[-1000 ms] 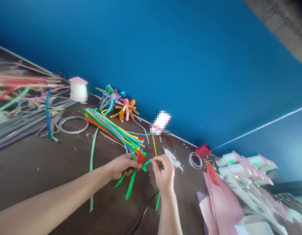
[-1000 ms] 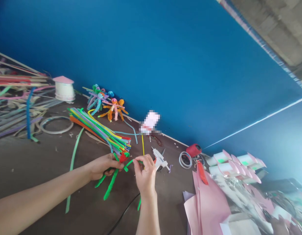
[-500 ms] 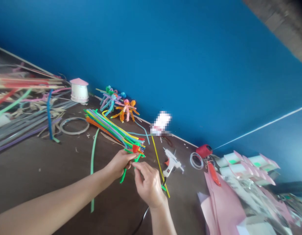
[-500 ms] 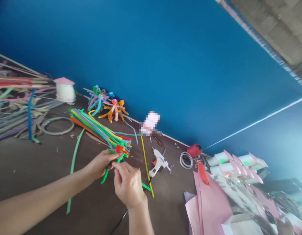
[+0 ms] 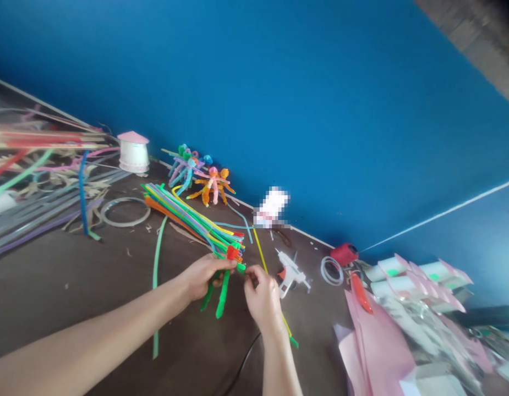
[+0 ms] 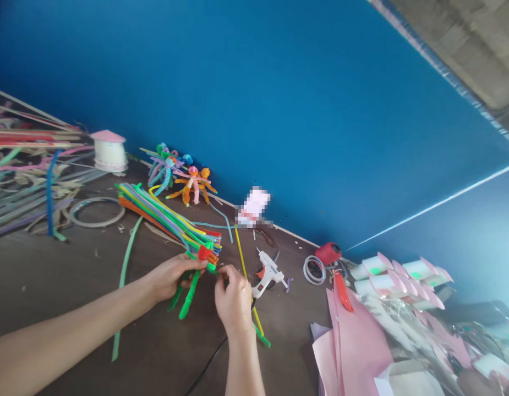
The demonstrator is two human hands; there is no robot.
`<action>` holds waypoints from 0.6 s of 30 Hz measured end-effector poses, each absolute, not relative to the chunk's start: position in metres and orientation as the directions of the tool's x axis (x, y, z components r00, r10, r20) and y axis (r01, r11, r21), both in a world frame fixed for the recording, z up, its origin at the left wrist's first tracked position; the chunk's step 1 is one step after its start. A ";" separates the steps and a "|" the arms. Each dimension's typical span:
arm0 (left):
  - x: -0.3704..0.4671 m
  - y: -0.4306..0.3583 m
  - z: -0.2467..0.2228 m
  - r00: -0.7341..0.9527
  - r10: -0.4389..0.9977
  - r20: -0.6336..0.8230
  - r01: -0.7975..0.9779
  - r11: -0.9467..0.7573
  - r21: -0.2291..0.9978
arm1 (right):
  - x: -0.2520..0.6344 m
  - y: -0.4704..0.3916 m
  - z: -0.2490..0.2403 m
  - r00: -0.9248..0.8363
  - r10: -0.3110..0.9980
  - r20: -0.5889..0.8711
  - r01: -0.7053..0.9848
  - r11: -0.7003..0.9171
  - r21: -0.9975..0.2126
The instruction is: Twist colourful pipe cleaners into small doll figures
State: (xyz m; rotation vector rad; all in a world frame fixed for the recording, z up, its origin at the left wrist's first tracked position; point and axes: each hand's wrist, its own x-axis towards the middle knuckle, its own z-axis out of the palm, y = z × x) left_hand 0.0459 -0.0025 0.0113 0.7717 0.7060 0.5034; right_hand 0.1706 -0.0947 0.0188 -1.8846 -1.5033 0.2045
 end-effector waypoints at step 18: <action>0.048 -0.008 0.011 0.660 0.684 -0.310 -0.046 0.450 0.892 | 0.175 -0.096 0.026 0.358 0.699 0.619 0.862 0.006 -0.506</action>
